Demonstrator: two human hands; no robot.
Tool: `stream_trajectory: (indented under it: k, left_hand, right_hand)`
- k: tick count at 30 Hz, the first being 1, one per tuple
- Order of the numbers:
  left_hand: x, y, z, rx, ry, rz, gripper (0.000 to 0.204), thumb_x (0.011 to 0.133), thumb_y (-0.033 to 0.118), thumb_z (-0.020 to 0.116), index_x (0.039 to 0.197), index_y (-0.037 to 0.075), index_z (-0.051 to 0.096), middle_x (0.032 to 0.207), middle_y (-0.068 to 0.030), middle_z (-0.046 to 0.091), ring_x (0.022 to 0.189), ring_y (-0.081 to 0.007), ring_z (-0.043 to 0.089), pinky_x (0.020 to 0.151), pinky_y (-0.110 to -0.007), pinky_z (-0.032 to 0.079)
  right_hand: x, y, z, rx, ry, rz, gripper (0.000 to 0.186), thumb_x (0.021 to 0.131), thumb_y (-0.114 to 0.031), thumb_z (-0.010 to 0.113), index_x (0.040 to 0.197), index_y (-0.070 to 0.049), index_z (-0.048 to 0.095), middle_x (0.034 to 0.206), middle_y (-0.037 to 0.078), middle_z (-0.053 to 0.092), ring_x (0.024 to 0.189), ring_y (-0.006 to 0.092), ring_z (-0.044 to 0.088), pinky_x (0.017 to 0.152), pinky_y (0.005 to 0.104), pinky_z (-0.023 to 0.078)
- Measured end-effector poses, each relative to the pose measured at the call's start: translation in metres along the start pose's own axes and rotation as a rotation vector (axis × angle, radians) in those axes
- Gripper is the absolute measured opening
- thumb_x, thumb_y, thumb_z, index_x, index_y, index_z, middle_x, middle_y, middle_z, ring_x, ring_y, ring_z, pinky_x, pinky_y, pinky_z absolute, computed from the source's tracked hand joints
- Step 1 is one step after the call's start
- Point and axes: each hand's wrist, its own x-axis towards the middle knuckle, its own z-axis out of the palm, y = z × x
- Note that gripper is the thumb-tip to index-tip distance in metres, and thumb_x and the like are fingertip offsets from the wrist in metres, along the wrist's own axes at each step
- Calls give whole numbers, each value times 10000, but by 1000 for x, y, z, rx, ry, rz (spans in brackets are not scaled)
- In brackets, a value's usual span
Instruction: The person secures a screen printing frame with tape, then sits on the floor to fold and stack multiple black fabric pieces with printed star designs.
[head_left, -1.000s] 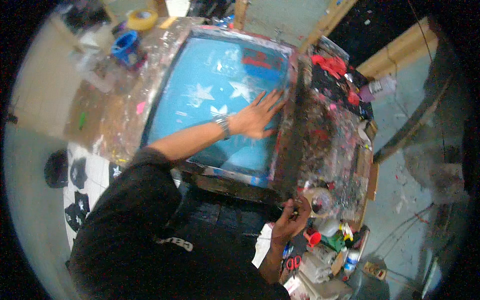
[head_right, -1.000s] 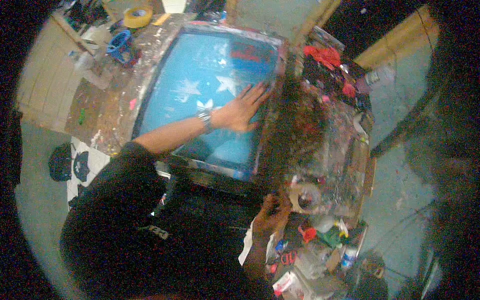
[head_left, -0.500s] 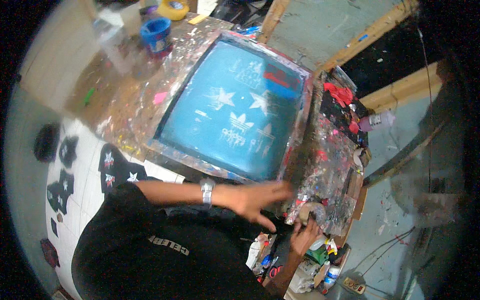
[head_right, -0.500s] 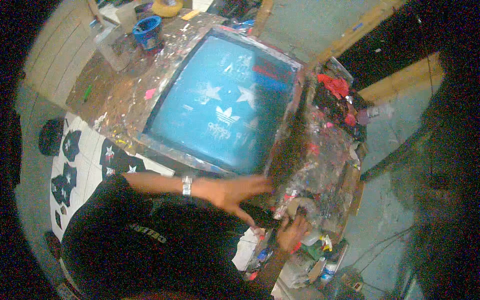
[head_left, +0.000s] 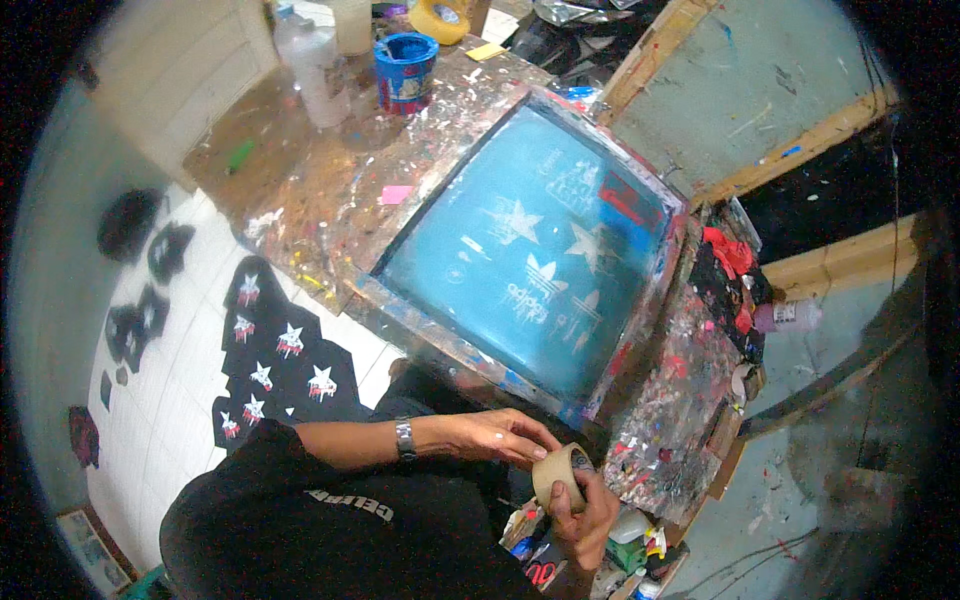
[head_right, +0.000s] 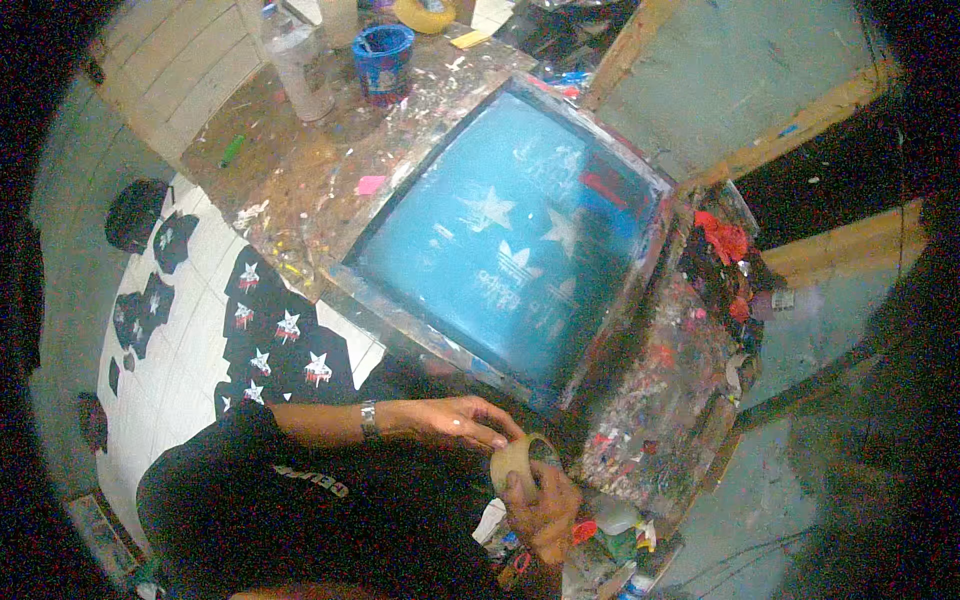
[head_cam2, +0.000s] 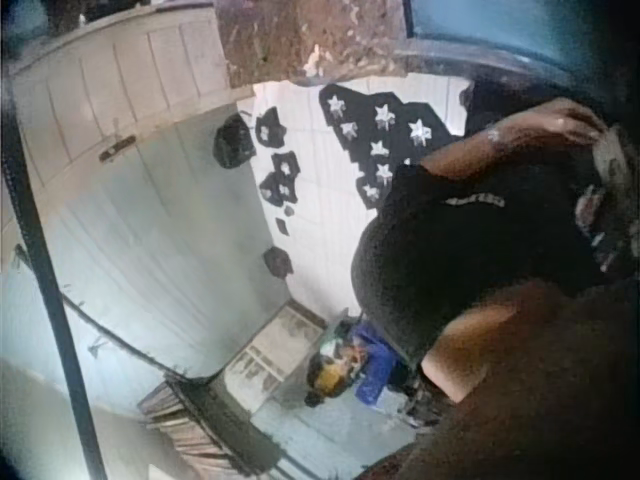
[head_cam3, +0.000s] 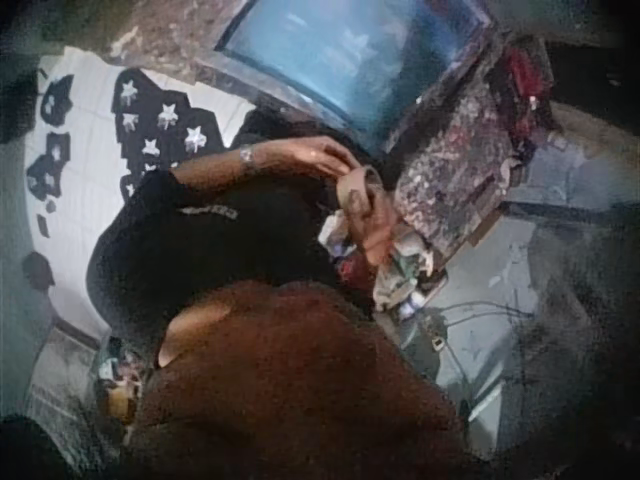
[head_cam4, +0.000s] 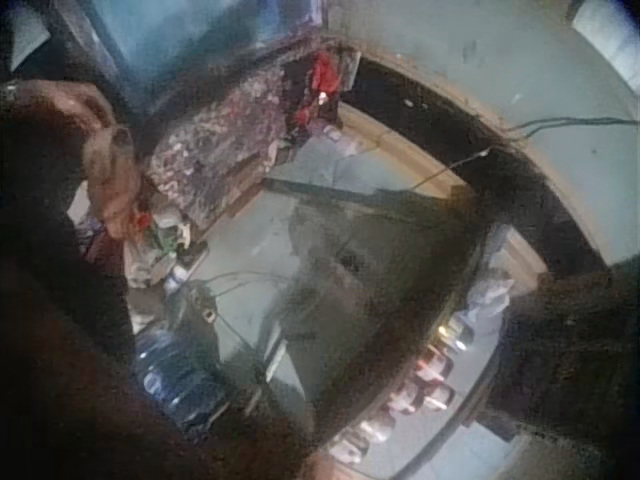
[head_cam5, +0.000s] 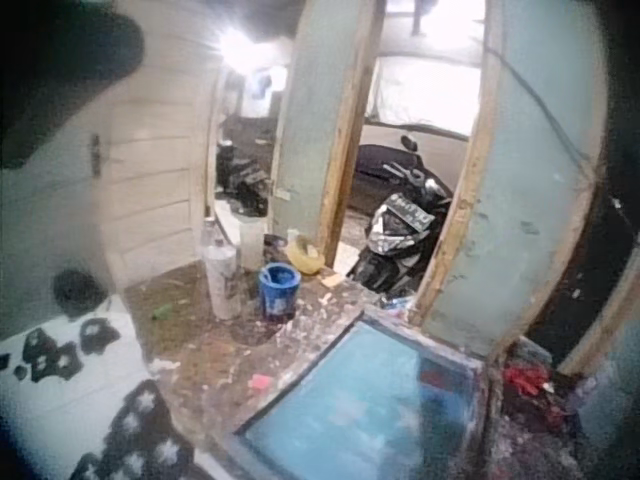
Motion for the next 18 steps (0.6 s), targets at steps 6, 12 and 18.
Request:
stream_trajectory:
  k: [6, 12, 18]
  left_hand:
    - [-40, 30, 2, 488, 429, 299, 168, 946, 166, 705, 1032, 21, 705, 1006, -72, 719, 977, -151, 643, 901, -317, 513]
    - [-123, 147, -16, 721, 1079, 499, 117, 899, 71, 698, 1001, 13, 701, 941, -54, 708, 877, -142, 652, 812, -289, 519]
    - [-263, 214, -53, 748, 1532, 1117, 368, 1047, 281, 478, 1178, -44, 591, 1261, -146, 513, 1188, -264, 501, 1110, -462, 392]
  right_hand:
    - [-2, -7, 20, 246, -63, -47, 293, 840, -316, 744, 959, -60, 663, 816, 134, 642, 718, 344, 602, 631, 472, 474]
    - [-12, 5, -44, 218, -259, -11, 397, 770, -315, 838, 1001, -26, 692, 829, 130, 646, 718, 310, 617, 674, 391, 485]
    - [-35, -35, -167, -569, 22, -113, 412, 747, -273, 854, 1056, -48, 699, 937, 120, 685, 870, 328, 654, 801, 430, 493]
